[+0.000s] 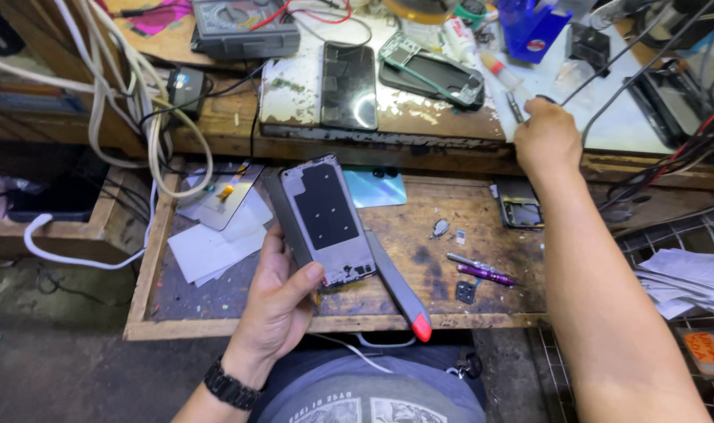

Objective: The person uses a heat gun to warm the edges of a smartphone, then uses a prying tool to separate the screen from the frame. They carefully lift the screen assembly, disconnect internal ribbon cables, and remove the screen from the device body.

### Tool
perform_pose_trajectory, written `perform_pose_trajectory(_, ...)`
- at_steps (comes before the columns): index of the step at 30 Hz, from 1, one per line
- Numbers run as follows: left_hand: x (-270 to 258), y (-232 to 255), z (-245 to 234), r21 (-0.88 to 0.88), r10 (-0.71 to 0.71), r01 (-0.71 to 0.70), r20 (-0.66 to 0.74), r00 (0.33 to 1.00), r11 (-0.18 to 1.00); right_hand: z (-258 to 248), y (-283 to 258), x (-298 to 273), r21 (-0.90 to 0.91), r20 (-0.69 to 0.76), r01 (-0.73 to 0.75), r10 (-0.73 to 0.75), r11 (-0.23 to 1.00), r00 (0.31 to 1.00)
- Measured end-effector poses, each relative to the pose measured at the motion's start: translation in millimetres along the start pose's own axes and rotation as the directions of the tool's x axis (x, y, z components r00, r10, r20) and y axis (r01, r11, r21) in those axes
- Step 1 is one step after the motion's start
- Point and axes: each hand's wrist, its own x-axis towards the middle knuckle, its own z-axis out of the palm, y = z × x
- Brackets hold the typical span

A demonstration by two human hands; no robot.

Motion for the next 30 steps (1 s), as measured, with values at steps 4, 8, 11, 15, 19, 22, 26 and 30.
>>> perform_pose_trajectory(4,-3,1,-2,0.007,-0.013,0.013,0.013,1.000,1.000,6,-1,-5,-0.014,-0.046,-0.030,0.029,0.999,0.999)
perform_pose_trajectory(8,-2,3,1,-0.009,-0.020,0.021,0.021,1.000,1.000,-24,-15,-35,-0.017,-0.275,0.058,-0.061,0.998,0.959)
perform_pose_trajectory(11,1,3,1,-0.011,-0.031,0.031,0.012,0.999,0.999,-63,-40,-95,0.230,-0.291,0.076,-0.006,0.970,0.957)
perform_pose_trajectory(15,4,1,0,0.035,-0.024,0.024,0.004,1.000,0.999,-92,-97,-187,0.627,-0.009,-0.039,0.057,0.778,0.998)
perform_pose_trajectory(19,3,-1,2,0.058,-0.027,0.028,-0.019,0.999,0.998,-100,-142,-236,0.760,0.156,-0.034,-0.131,0.649,0.979)
perform_pose_trajectory(22,0,-1,5,0.063,-0.029,0.031,-0.029,0.999,0.998,-98,-163,-253,0.711,0.229,-0.025,-0.198,0.702,0.953)
perform_pose_trajectory(26,2,-1,5,0.075,-0.022,0.026,-0.049,0.999,0.997,-95,-179,-263,0.678,0.265,-0.039,-0.195,0.734,0.944)
perform_pose_trajectory(30,1,-4,4,0.070,-0.015,0.017,-0.038,0.999,0.997,-95,-188,-263,0.622,0.242,0.030,-0.228,0.782,0.943)
